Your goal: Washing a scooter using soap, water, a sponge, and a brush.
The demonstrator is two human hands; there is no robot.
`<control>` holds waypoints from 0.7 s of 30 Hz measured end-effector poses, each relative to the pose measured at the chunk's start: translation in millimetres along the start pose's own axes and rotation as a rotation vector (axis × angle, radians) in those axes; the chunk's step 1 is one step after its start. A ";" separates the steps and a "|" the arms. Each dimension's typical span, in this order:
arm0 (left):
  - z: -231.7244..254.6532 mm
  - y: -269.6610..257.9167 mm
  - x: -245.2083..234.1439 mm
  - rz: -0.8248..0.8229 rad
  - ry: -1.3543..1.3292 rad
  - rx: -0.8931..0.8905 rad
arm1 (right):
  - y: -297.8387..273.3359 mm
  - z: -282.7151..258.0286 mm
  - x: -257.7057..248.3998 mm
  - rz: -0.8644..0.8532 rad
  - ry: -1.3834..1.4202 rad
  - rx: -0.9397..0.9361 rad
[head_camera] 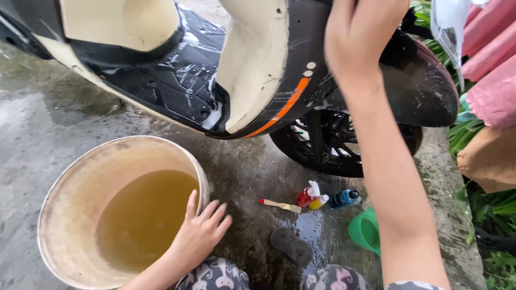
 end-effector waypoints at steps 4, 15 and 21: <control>-5.0 21.1 -34.3 0.457 -0.352 -0.167 | -84.7 -45.9 -32.0 -0.162 -0.140 -0.626; 61.6 -25.5 293.9 -0.234 -1.529 -0.939 | -87.4 -42.8 -22.1 -0.319 -0.195 -0.843; 21.6 -35.8 404.0 0.318 -1.077 -1.092 | -164.4 -77.0 -2.4 -0.273 -0.016 -1.140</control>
Point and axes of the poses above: each hand's wrist, its own y-axis towards the middle knuckle, its own x-axis out of the palm, z = x × y, the point moved 5 cm from there along y, towards the middle knuckle, and after that the axes turned 14 degrees about z, right-handed, at the moved point
